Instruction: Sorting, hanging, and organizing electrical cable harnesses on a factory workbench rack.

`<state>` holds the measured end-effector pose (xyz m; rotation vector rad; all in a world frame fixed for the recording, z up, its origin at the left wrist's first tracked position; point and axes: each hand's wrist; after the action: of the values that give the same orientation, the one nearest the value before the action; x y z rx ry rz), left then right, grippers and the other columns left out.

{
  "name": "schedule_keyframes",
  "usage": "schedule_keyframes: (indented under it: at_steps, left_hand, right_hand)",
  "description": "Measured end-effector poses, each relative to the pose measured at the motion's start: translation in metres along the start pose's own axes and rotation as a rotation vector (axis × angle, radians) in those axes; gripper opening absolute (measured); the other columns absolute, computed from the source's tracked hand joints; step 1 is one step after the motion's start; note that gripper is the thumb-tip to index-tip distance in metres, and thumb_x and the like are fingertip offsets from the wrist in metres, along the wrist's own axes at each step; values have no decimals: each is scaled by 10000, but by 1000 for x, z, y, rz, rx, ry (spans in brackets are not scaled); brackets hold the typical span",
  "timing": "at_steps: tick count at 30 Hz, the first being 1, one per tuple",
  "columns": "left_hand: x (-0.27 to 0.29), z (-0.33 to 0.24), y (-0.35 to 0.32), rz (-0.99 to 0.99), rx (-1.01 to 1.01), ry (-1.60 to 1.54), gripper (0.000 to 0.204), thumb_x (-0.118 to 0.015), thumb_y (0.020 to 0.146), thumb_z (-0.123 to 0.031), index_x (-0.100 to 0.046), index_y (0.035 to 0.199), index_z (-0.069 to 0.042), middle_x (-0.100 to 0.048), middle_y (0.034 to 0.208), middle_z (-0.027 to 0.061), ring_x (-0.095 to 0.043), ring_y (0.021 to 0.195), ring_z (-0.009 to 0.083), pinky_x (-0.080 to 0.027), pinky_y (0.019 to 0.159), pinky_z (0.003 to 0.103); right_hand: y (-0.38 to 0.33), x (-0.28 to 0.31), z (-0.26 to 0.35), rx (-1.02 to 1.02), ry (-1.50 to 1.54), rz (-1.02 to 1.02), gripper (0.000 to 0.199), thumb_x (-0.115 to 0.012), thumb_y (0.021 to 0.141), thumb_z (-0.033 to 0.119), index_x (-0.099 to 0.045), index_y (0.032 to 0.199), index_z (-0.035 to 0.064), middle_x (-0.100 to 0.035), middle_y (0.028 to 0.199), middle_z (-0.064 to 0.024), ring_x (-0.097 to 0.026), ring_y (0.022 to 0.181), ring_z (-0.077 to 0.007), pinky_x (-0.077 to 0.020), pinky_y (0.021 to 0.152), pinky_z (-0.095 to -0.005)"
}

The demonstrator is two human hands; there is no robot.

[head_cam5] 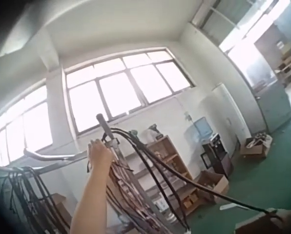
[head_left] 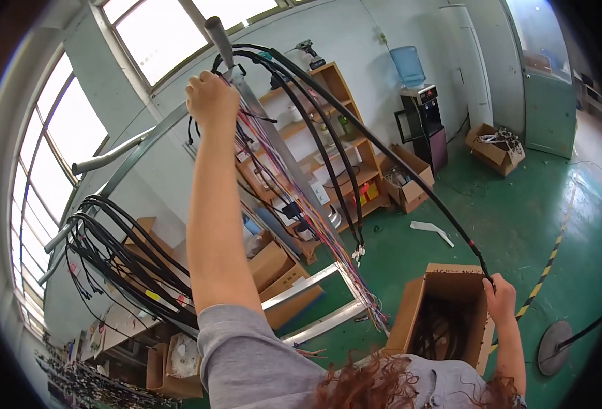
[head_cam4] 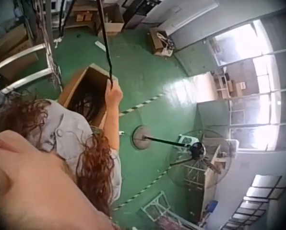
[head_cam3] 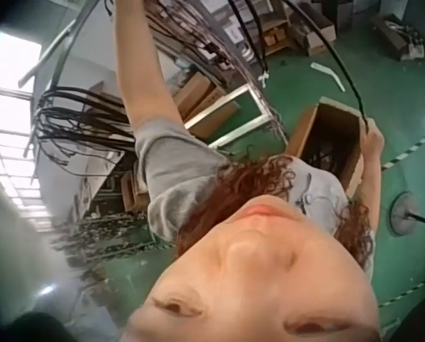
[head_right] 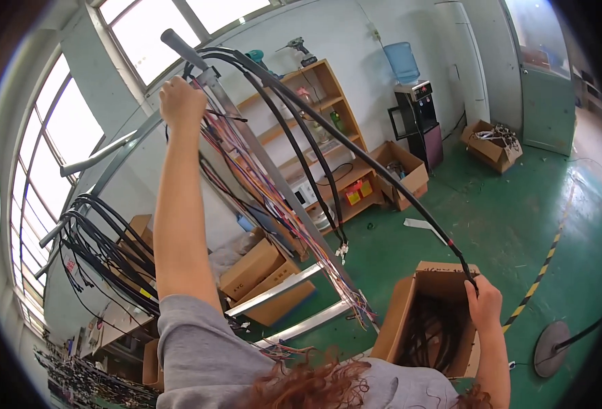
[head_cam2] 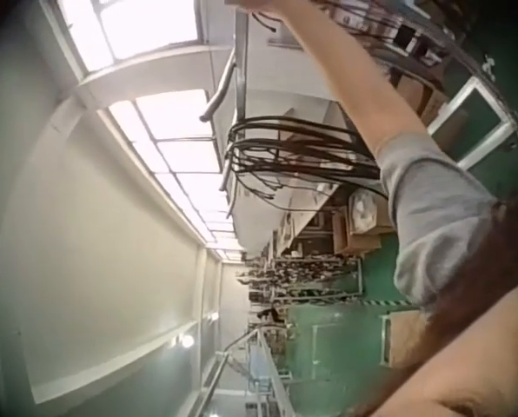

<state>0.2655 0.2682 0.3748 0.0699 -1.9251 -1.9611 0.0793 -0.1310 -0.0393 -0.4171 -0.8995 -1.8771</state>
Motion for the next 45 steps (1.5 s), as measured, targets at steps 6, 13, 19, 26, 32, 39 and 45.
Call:
schedule_keyframes:
  at_steps: [6, 13, 19, 26, 32, 39, 45]
  left_hand:
    - [45, 6, -48, -3, -176, 70, 270, -489, 763, -97, -539, 1004, 14, -507, 1010, 145, -522, 951, 307, -480, 776, 391]
    - [82, 18, -129, 221, -26, -603, 166, -495, 716, -53, -628, 813, -38, -603, 932, 106, -498, 956, 286, -381, 850, 351]
    - [107, -23, -211, 220, -340, -781, 113, -506, 722, -64, -608, 731, -19, -610, 963, 116, -493, 978, 301, -347, 890, 391]
    - [113, -92, -365, 1038, 682, -2054, 381, -364, 927, -402, -413, 757, -64, -411, 513, 53, -421, 458, 168, -352, 447, 272]
    - [77, -14, -397, 1193, 988, -2098, 429, -429, 901, -421, -285, 618, -132, -208, 492, -40, -182, 407, 64, -150, 372, 243]
    - [52, 39, -377, 1067, 997, -1773, 388, -416, 909, -411, -347, 667, -116, -249, 523, -23, -228, 429, 71, -256, 408, 221]
    - [64, 2, -378, -25, 1, -774, 250, -495, 868, -228, -417, 915, 5, -427, 957, 121, -451, 803, 201, -390, 688, 306]
  right_hand:
    - [19, -33, -18, -33, -154, 50, 250, -539, 836, 227, -491, 1003, 48, -587, 736, -177, -554, 696, -395, -433, 610, -443]
    - [6, -45, 24, 24, -168, 88, 306, -529, 845, 220, -454, 1100, 69, -602, 786, -175, -573, 731, -361, -446, 654, -400]
    - [7, -53, 85, 133, 456, 319, 356, -578, 813, 123, -477, 1148, 59, -382, 541, -68, -371, 483, -146, -344, 473, -296]
    - [7, -113, 122, 380, 690, 1010, 371, -607, 798, 385, -559, 968, 59, -584, 721, -145, -556, 684, -243, -442, 637, -355]
    - [-90, -123, -52, -193, -148, 932, 242, -460, 860, 311, -532, 874, 81, -612, 766, -142, -592, 741, -342, -467, 635, -445]
    - [-147, -86, -113, -517, -248, -123, 61, -456, 850, 154, -474, 876, 102, -571, 828, -149, -555, 763, -376, -441, 623, -484]
    - [-119, -65, -47, -199, -195, -209, 106, -510, 783, 61, -492, 885, 86, -540, 834, -129, -567, 731, -340, -462, 585, -421]
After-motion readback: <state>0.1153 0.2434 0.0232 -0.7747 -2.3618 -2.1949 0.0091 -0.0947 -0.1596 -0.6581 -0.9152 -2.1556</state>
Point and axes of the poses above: each hand's wrist, its own y-axis towards the middle knuckle, its own x-axis out of the back of the hand, z = x × y
